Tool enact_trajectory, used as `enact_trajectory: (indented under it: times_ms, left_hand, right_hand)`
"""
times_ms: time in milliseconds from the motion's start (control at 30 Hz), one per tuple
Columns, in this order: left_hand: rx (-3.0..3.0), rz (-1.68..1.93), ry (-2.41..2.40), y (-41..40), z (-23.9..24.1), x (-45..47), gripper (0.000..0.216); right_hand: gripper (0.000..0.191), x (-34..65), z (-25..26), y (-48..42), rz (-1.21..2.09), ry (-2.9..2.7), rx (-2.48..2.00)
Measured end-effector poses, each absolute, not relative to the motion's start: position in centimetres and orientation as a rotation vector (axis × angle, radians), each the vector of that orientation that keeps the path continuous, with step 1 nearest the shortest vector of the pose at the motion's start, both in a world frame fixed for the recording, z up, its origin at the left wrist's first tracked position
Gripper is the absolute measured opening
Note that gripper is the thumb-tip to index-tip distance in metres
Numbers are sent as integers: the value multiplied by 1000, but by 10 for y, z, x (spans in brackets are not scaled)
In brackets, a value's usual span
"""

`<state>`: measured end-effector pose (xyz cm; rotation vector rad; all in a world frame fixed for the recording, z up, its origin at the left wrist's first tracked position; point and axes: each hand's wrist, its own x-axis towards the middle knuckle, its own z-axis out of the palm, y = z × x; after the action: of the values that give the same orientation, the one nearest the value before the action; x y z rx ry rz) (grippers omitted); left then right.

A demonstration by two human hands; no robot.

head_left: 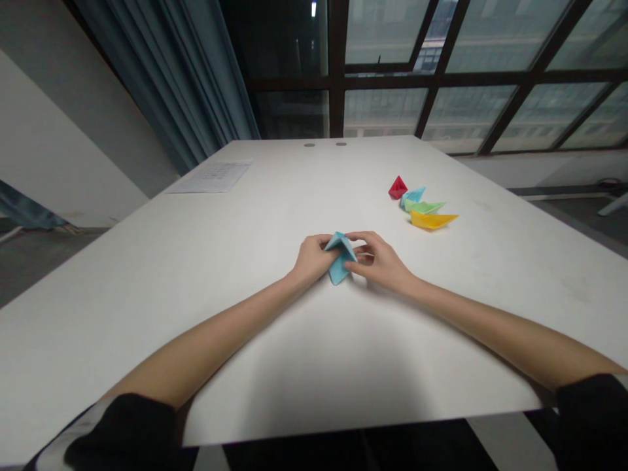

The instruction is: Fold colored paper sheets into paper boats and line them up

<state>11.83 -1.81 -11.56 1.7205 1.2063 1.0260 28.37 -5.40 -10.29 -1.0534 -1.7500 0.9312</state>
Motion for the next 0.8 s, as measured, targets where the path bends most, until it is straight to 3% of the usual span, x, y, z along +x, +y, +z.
enact_trajectory:
  times_ms: [800]
  left_hand:
    - [1546, 1067, 1214, -18, -119, 125, 32]
  right_hand:
    - [27, 288, -99, -46, 800, -1715, -1219]
